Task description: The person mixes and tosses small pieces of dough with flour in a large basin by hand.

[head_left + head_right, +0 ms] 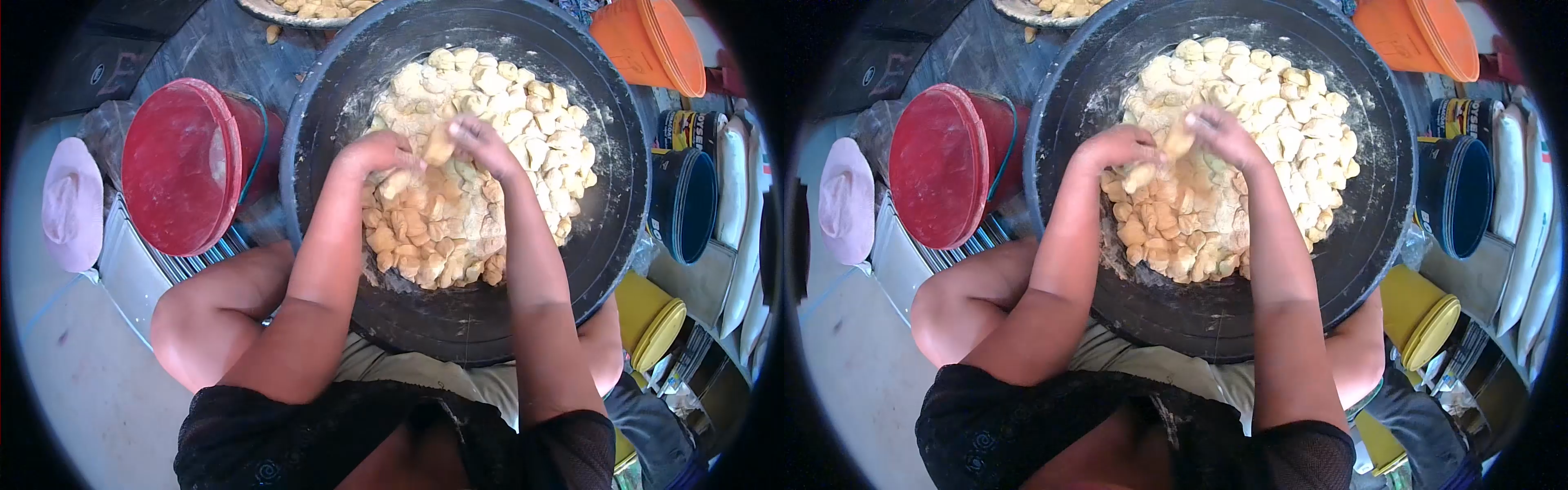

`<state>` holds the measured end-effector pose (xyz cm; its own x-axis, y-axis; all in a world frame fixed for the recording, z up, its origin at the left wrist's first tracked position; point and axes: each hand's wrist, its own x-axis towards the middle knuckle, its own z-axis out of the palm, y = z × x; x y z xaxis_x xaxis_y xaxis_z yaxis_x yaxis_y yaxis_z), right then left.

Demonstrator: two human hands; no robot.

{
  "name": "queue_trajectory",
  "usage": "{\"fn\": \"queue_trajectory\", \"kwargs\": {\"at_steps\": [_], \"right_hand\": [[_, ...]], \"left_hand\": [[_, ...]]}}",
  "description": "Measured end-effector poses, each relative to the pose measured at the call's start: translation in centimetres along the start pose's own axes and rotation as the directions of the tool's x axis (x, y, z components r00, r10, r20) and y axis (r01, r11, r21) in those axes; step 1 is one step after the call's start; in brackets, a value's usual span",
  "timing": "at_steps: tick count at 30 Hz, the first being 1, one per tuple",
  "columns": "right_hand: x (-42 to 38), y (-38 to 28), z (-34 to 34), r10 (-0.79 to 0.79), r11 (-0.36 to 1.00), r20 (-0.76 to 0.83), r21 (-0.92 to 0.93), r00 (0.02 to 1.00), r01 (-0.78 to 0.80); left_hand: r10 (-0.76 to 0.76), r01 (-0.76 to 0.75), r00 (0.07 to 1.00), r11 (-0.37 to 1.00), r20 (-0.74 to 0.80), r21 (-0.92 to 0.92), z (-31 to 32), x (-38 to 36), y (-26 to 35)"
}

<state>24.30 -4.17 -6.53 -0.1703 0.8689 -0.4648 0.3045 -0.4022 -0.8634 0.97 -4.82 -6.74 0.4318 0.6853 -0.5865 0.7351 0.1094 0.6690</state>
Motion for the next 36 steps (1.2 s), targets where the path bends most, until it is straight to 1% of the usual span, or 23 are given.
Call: {"fn": "queue_trajectory", "kwargs": {"at_steps": [2,4,6,8,9,10,11,14,16,17,19,20,22,23,24,25,26,27,28,30,32,34,36], "right_hand": [[-0.9,0.8,-0.9,-0.305,0.829,0.202,-0.425,0.931,0.364],[-1.2,1.3,-0.6,-0.277,0.640,-0.064,-0.756,0.959,0.135],[-1.5,1.7,1.3,-0.224,0.448,-0.334,-0.870,0.916,-0.207],[-2.7,2.4,3.2,-0.097,0.427,-0.161,-0.898,0.982,-0.105],[-3.4,4.4,4.3,-0.165,0.183,0.048,-0.980,0.985,0.078],[-3.8,7.9,5.1,-0.154,0.199,0.195,-0.954,0.969,0.224],[-7.3,5.4,4.6,-0.018,-0.190,0.504,-0.850,0.864,0.491],[-6.6,9.6,-0.7,-0.055,0.159,0.612,-0.775,0.789,0.612],[-4.5,5.4,-5.6,-0.237,0.020,0.332,-0.938,0.913,0.346],[-2.6,2.7,-7.5,-0.095,0.028,0.048,-0.998,0.994,0.051],[1.2,3.6,-10.9,-0.333,0.201,-0.323,-0.942,0.886,-0.268],[2.6,3.3,-11.7,-0.353,0.394,-0.464,-0.862,0.813,-0.320],[6.5,6.2,-13.7,-0.285,0.856,-0.727,-0.486,0.624,-0.175],[5.8,5.0,-12.8,-0.238,0.844,-0.641,-0.509,0.730,-0.172],[4.9,3.5,-11.0,-0.180,0.833,-0.544,-0.527,0.820,-0.167],[5.3,5.5,-9.1,-0.432,0.499,-0.494,-0.828,0.755,-0.256],[4.3,7.2,-8.8,-0.584,0.357,-0.369,-0.917,0.723,-0.180],[2.6,6.9,-9.8,-0.503,0.409,-0.308,-0.908,0.807,-0.091],[1.3,6.2,-11.2,-0.421,0.464,-0.229,-0.886,0.878,-0.008],[1.4,5.2,-12.3,-0.398,0.397,-0.433,-0.876,0.809,-0.274],[3.9,5.4,-12.1,-0.436,0.532,-0.740,-0.671,0.512,-0.516],[6.1,4.2,-11.2,-0.564,0.629,-0.529,-0.772,0.634,-0.085],[9.6,3.6,-5.9,-0.550,0.706,-0.232,-0.642,0.803,0.298]], "left_hand": [[0.254,-0.236,0.932,0.967,-0.259,0.100,1.3,2.7,-3.1],[0.063,-0.103,0.865,0.993,-0.497,-0.055,2.6,5.3,-3.0],[-0.012,-0.108,0.654,0.988,-0.756,-0.110,3.4,6.2,-2.0],[-0.049,0.068,0.786,0.998,-0.617,0.006,6.6,7.1,-2.0],[-0.069,0.166,0.813,0.979,-0.579,0.117,8.6,5.7,-0.6],[-0.093,0.257,0.831,0.939,-0.549,0.230,10.0,4.3,0.3],[-0.022,0.221,0.865,0.914,-0.502,0.339,11.9,3.2,-0.4],[0.162,0.018,0.911,0.904,-0.380,0.427,14.7,1.5,-0.7],[0.265,-0.122,0.887,0.925,-0.379,0.360,15.1,2.8,0.4],[0.306,-0.186,0.863,0.932,-0.402,0.309,14.4,4.3,1.3],[0.306,-0.170,0.857,0.927,-0.415,0.334,12.2,7.6,4.4],[0.267,-0.089,0.872,0.911,-0.411,0.403,10.9,9.4,6.3],[0.305,-0.170,0.819,0.938,-0.486,0.303,10.0,13.2,8.7],[0.319,-0.211,0.789,0.944,-0.526,0.256,9.6,14.2,9.7],[0.370,-0.260,0.857,0.912,-0.358,0.318,9.2,14.0,10.9],[0.403,-0.317,0.897,0.873,-0.181,0.371,8.6,13.5,12.1],[0.414,-0.378,0.910,0.827,0.003,0.415,8.1,13.0,12.6],[0.453,-0.430,0.891,0.832,0.016,0.350,7.6,12.1,11.5],[0.404,-0.368,0.908,0.894,-0.108,0.255,7.0,11.4,10.5],[0.256,-0.260,0.909,0.965,-0.330,0.032,5.4,9.9,8.2],[0.282,-0.190,0.567,0.959,-0.774,0.210,3.4,10.1,3.7],[0.114,0.011,0.580,0.989,-0.807,0.148,4.1,10.1,-1.2],[0.193,0.061,0.578,0.959,-0.793,0.278,6.8,9.3,-2.5]]}}
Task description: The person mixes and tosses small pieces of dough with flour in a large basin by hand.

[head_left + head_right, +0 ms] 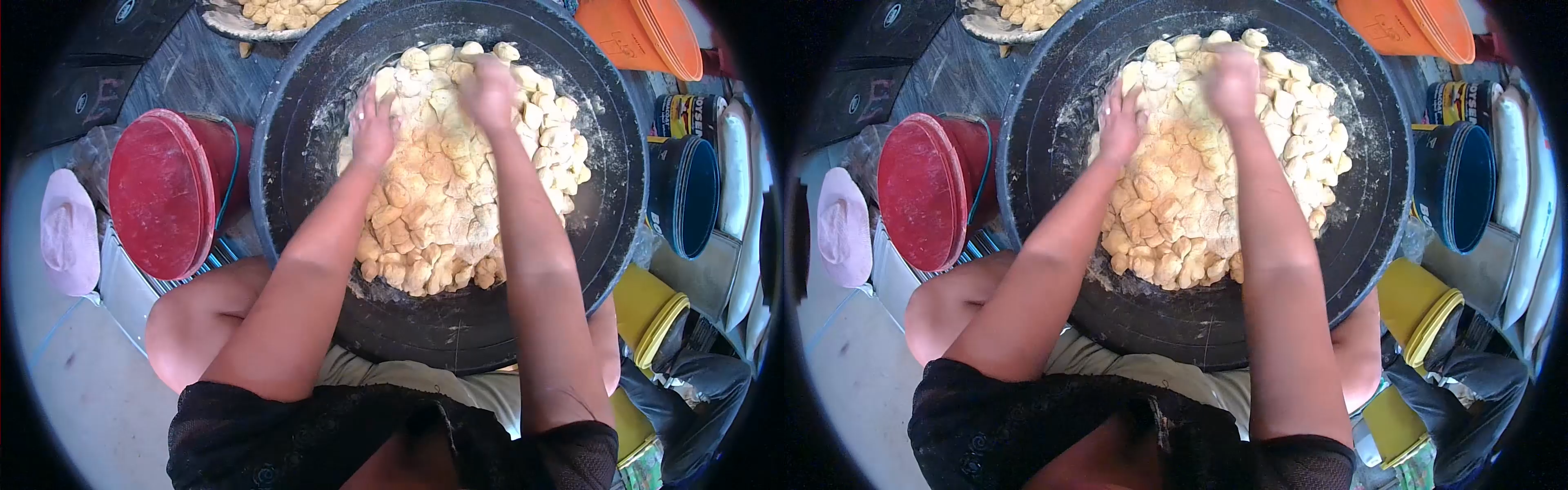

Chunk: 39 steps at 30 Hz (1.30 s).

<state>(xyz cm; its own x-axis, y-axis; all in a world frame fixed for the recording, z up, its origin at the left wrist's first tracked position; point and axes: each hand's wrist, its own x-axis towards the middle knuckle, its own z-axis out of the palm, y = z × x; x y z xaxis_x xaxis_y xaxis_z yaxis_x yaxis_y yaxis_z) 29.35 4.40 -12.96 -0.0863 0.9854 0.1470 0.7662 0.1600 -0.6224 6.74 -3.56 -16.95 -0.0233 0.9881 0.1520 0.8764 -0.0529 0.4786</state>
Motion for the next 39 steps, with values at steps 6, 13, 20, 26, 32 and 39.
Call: {"fn": "queue_trajectory", "kwargs": {"at_steps": [6,13,20,26,32,39], "right_hand": [[0.3,-7.4,8.9,0.035,0.960,0.074,-0.280,0.997,-0.013],[-2.5,-9.9,2.1,-0.164,0.964,0.652,-0.052,0.741,0.260],[2.0,-6.6,1.7,-0.003,0.997,0.504,-0.065,0.863,0.041],[0.8,-8.6,8.1,0.118,0.912,0.341,-0.408,0.933,0.034],[-3.6,-9.2,3.5,-0.297,0.914,0.726,0.029,0.621,0.404],[-6.7,-8.1,0.6,0.307,0.637,0.743,0.304,0.595,-0.708]], "left_hand": [[-0.289,0.392,0.894,0.875,0.342,-0.284,-3.5,1.0,0.3],[0.110,-0.103,0.991,0.991,0.078,-0.087,-1.8,-0.3,-3.1],[-0.282,0.298,0.955,0.910,0.097,-0.289,-4.1,-0.2,-1.3],[-0.488,0.530,0.835,0.838,0.253,-0.133,-2.4,-0.5,0.1],[-0.350,0.381,0.900,0.921,0.259,-0.079,-2.4,-1.6,-0.9],[-0.446,0.650,0.756,0.427,0.479,-0.628,-0.4,-1.5,-4.3]]}}
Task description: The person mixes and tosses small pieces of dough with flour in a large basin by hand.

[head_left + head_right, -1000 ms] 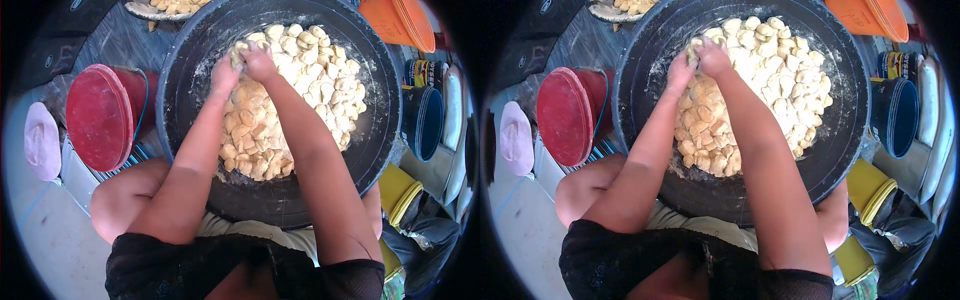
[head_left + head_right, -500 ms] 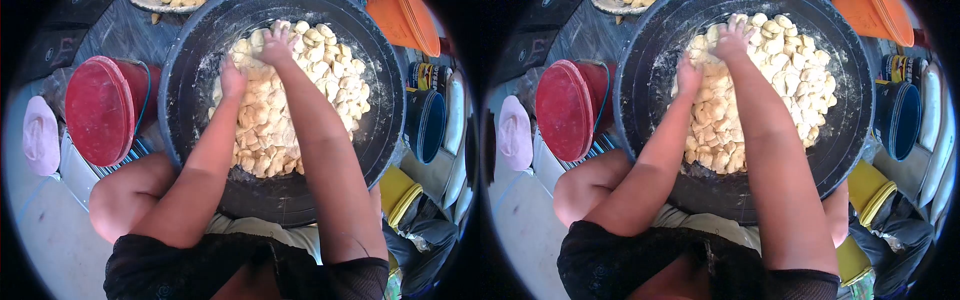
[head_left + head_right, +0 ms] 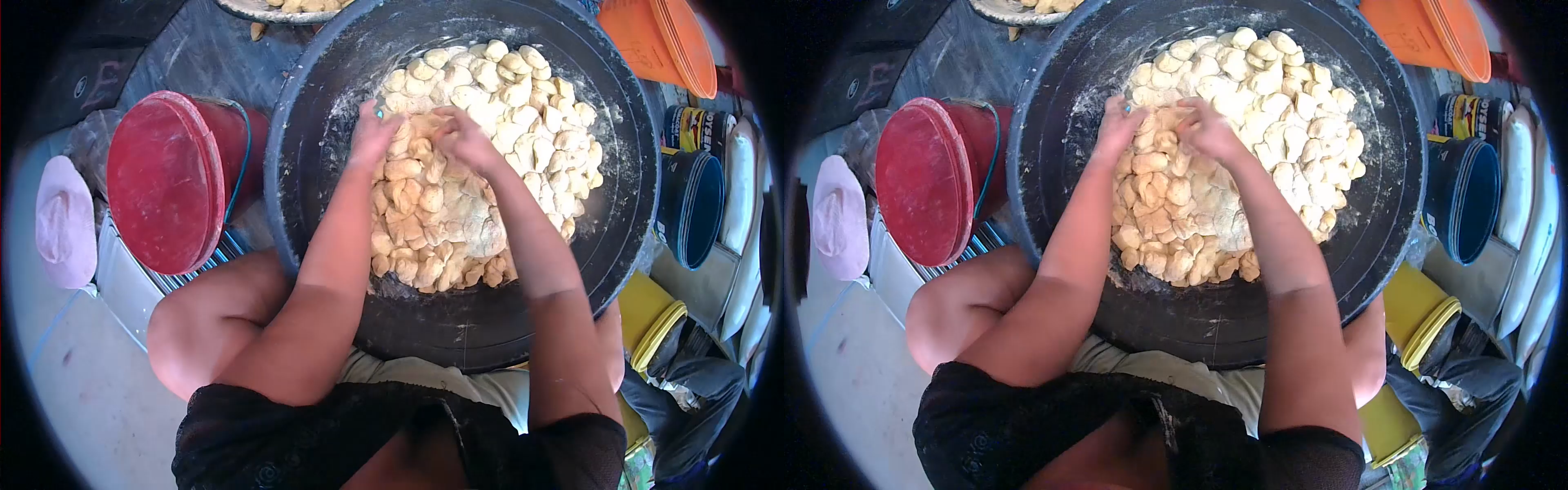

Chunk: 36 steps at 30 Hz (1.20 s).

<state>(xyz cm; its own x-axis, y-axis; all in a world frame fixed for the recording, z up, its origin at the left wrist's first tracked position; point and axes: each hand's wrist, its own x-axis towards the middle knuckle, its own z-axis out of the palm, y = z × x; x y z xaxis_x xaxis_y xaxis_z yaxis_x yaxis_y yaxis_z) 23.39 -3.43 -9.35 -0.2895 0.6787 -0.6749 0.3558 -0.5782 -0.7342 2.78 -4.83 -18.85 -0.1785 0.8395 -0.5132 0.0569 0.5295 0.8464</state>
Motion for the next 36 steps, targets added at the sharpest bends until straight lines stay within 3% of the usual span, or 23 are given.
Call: {"fn": "queue_trajectory", "kwargs": {"at_steps": [1,3,4,5,7,8,10,12,13,14,15,16,17,20,23,26,28,30,31,33,34,35,36], "right_hand": [[0.7,1.4,0.6,-0.137,0.984,-0.105,-0.124,0.985,0.124],[1.6,4.1,2.5,-0.425,0.865,-0.257,-0.398,0.868,0.306],[0.1,3.0,4.1,-0.515,0.633,-0.156,-0.733,0.843,0.250],[-2.2,1.2,6.7,-0.423,0.543,-0.213,-0.837,0.881,0.059],[-2.9,4.5,9.4,-0.596,0.491,-0.226,-0.862,0.771,0.127],[-3.5,6.5,10.0,-0.613,0.459,-0.136,-0.863,0.778,0.210],[-5.4,8.7,10.3,-0.640,0.383,0.052,-0.844,0.767,0.376],[-8.9,8.4,9.4,-0.508,0.716,-0.079,-0.593,0.858,0.370],[-10.5,7.1,8.5,-0.426,0.838,-0.119,-0.427,0.897,0.341],[-11.8,5.5,7.7,-0.227,0.954,-0.240,-0.249,0.944,0.166],[-12.6,4.7,6.5,-0.103,0.994,-0.223,0.019,0.969,0.110],[-13.1,4.1,5.1,0.009,0.958,-0.172,0.285,0.985,0.041],[-13.5,3.2,4.2,0.096,0.852,-0.090,0.522,0.991,-0.035],[-15.1,0.2,3.7,-0.244,0.755,-0.155,0.589,0.957,0.288],[-16.8,-2.0,3.4,-0.442,0.792,-0.054,0.445,0.895,0.418],[-18.1,-2.7,3.4,-0.476,0.849,-0.180,0.162,0.861,0.503],[-19.3,-3.6,5.8,-0.528,0.848,-0.265,-0.223,0.807,0.481],[-18.8,-2.6,6.5,-0.592,0.782,-0.231,-0.395,0.772,0.482],[-17.6,-1.3,5.8,-0.488,0.867,-0.166,-0.207,0.857,0.453],[-15.6,0.7,3.8,-0.299,0.944,0.041,0.157,0.953,0.290],[-16.6,0.5,3.6,-0.315,0.913,-0.017,0.267,0.949,0.308],[-17.3,0.1,3.8,-0.314,0.925,-0.075,0.201,0.946,0.323],[-18.2,-0.7,4.5,-0.314,0.934,-0.132,0.135,0.940,0.331]], "left_hand": [[0.020,-0.019,1.000,0.968,-0.003,0.251,0.0,-0.1,1.1],[0.058,-0.050,0.998,0.725,0.011,0.687,0.2,-0.7,3.2],[0.130,-0.099,0.991,0.713,0.008,0.694,0.5,-1.1,2.7],[0.149,-0.150,0.987,0.731,0.059,0.666,0.6,-1.5,2.5],[0.196,-0.253,0.967,0.754,0.160,0.606,0.0,-2.8,2.8],[0.195,-0.267,0.962,0.808,0.189,0.526,-0.5,-3.7,3.3],[0.153,-0.201,0.979,0.828,0.134,0.523,-1.2,-4.0,3.2],[0.200,-0.194,0.979,0.893,0.028,0.407,-1.8,-5.2,1.8],[0.150,-0.143,0.989,0.971,-0.020,0.191,-2.0,-6.0,2.4],[0.088,-0.090,0.995,0.995,-0.053,-0.036,-2.2,-7.1,3.3],[0.021,-0.038,0.997,0.965,-0.070,-0.259,-2.6,-8.5,4.6],[0.046,-0.048,0.999,0.936,-0.014,-0.349,-2.8,-10.6,7.0],[0.019,0.038,0.987,0.938,0.160,-0.345,-3.2,-11.5,8.9],[-0.104,0.285,0.784,0.936,0.612,-0.206,-3.8,-13.6,12.2],[-0.010,0.350,0.764,0.847,0.645,-0.401,-2.2,-16.7,13.7],[-0.053,0.304,0.841,0.869,0.538,-0.390,-1.9,-19.1,14.4],[-0.075,0.276,0.880,0.884,0.469,-0.378,-1.4,-20.3,14.8],[0.077,0.033,0.929,0.957,0.362,-0.287,-1.1,-19.5,14.4],[0.155,-0.084,0.936,0.970,0.316,-0.228,-1.1,-20.0,15.0],[0.138,-0.104,0.957,0.984,0.254,-0.146,-1.9,-20.0,15.4],[0.141,-0.106,0.961,0.983,0.239,-0.153,-2.6,-19.3,15.0],[0.147,-0.112,0.964,0.981,0.223,-0.160,-3.3,-18.5,14.6],[0.067,-0.014,0.963,0.980,0.259,-0.199,-3.8,-17.8,14.0]]}}
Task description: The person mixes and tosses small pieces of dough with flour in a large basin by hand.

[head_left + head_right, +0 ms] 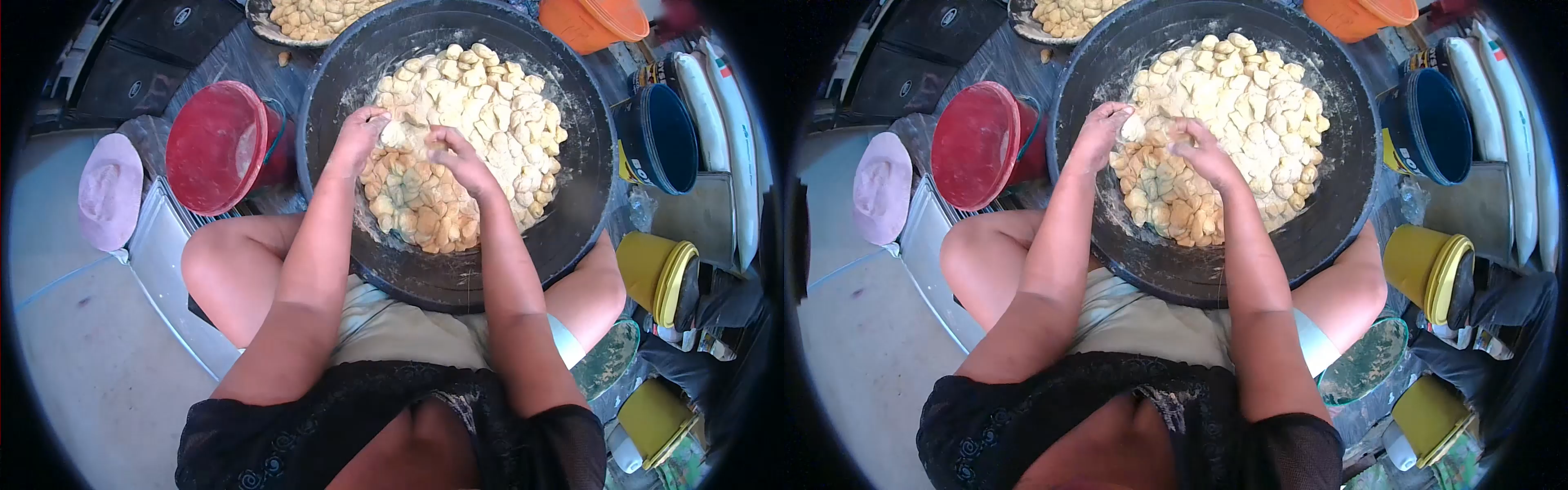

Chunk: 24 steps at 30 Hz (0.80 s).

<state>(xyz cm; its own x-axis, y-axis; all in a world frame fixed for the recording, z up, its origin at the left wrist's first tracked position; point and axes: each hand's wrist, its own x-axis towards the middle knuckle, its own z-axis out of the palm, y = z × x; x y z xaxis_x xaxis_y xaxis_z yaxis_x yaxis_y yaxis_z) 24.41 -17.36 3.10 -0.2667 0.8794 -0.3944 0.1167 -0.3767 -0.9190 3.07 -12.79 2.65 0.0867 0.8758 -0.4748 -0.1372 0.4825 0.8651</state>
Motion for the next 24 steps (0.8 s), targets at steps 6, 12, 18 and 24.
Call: {"fn": "queue_trajectory", "kwargs": {"at_steps": [6,12,18,24], "right_hand": [[3.7,2.5,1.6,0.043,0.999,0.057,-0.032,0.997,-0.041],[8.3,11.0,-2.6,0.135,0.963,-0.384,-0.167,0.913,-0.212],[-0.9,9.8,10.3,0.196,0.392,0.278,-0.901,0.940,0.184],[0.3,13.8,2.2,0.002,0.348,0.543,-0.788,0.840,0.508]], "left_hand": [[-0.039,0.038,0.999,0.978,0.003,0.206,0.4,0.9,-2.7],[-0.055,0.048,0.998,0.981,0.032,0.186,-5.6,4.4,-5.0],[0.042,0.076,0.976,0.853,-0.213,0.516,-5.7,11.8,-11.3],[0.509,0.005,0.859,0.089,-0.049,0.996,0.5,8.1,-18.9]]}}
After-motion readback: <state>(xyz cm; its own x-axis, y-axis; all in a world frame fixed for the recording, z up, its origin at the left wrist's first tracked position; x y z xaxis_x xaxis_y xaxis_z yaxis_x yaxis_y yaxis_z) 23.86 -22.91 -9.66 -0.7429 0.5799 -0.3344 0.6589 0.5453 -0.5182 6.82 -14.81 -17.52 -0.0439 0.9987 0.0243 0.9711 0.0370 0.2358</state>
